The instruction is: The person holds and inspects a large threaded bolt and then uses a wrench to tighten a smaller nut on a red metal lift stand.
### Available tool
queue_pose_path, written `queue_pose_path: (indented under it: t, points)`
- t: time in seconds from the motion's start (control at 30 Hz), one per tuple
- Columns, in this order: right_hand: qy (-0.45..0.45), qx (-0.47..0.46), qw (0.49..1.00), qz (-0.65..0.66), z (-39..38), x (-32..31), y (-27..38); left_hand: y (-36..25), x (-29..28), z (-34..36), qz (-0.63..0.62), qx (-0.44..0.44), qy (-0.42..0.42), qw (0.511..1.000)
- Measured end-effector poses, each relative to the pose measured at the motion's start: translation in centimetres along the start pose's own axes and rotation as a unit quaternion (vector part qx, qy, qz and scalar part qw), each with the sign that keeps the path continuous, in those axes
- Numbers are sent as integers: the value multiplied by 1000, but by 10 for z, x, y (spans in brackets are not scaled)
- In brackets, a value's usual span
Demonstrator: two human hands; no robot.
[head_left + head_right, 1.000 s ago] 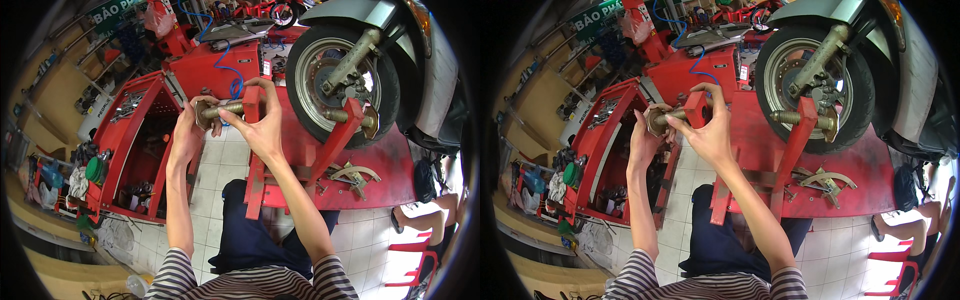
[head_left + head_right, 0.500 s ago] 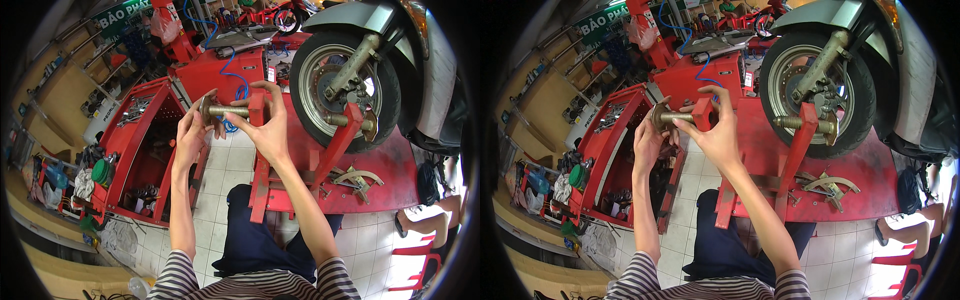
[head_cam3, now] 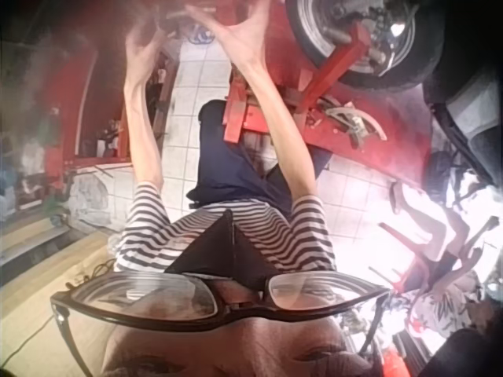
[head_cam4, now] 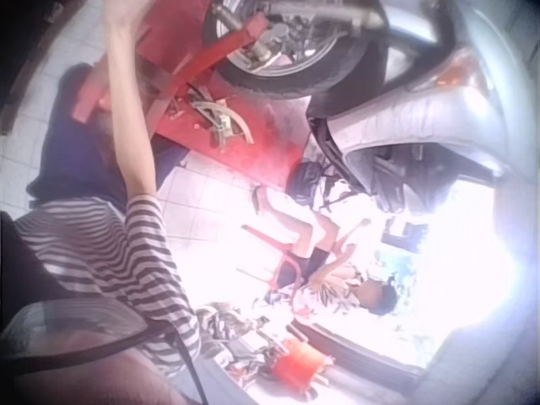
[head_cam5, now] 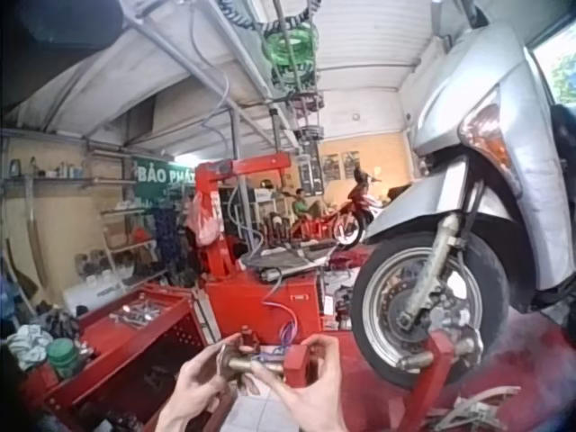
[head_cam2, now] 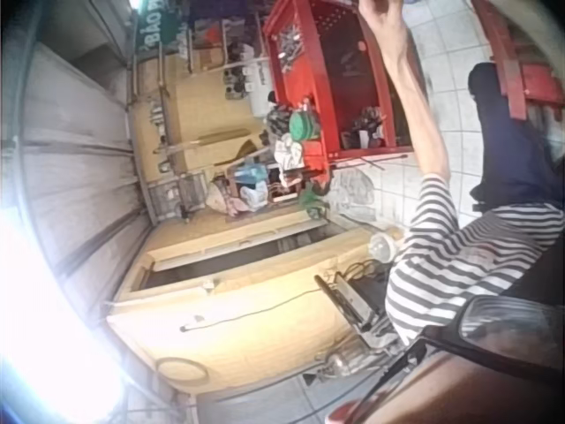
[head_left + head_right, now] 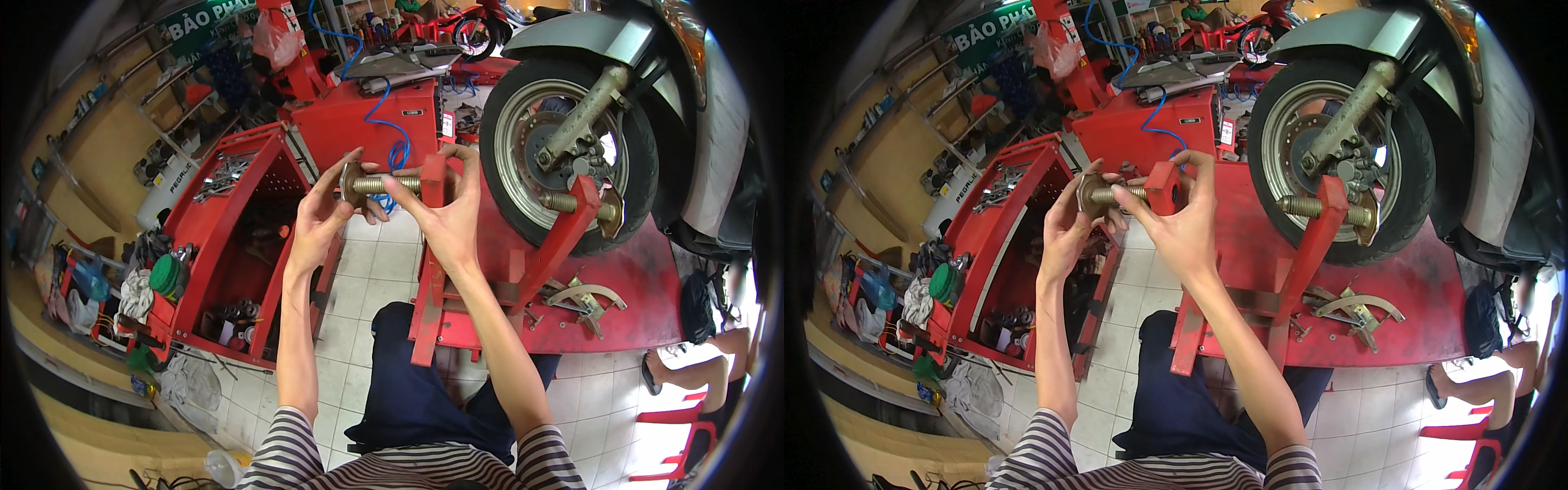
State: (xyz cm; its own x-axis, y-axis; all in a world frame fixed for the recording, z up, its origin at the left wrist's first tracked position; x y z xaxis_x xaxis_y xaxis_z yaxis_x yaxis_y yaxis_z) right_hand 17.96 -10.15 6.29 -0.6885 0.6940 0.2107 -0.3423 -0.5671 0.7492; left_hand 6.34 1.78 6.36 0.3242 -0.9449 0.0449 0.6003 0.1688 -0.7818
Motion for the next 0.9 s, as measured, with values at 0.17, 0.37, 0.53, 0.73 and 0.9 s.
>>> queue_pose_path:
  t: [0.17,0.37,0.53,0.73,0.9]
  points:
    - [61,-3,998,-1,2,1,-4,-7,-2,-1,11,-16,-13,1000]
    - [48,36,998,-26,-1,1,-9,4,-5,-1,24,-59,-58,996]
    - [53,37,998,2,1,3,-1,5,-8,-2,41,-98,-67,992]
    - [26,44,999,2,-3,2,-10,-2,4,-10,3,-35,18,999]
    - [10,35,999,-16,-3,0,-11,-4,-1,-4,8,-41,-3,999]
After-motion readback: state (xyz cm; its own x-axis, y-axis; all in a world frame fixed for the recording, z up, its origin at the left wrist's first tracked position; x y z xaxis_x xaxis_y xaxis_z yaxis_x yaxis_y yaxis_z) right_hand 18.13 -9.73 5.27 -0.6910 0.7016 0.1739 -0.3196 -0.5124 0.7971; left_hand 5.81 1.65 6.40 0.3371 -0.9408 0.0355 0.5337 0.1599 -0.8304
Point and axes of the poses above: each hand's wrist, its own z-axis towards the middle knuckle, its own x-axis out of the palm, y = z × x, the point moved 9 cm from there along z, towards the middle knuckle, and after that the axes turned 7 degrees about -z, right-handed, at the moved point
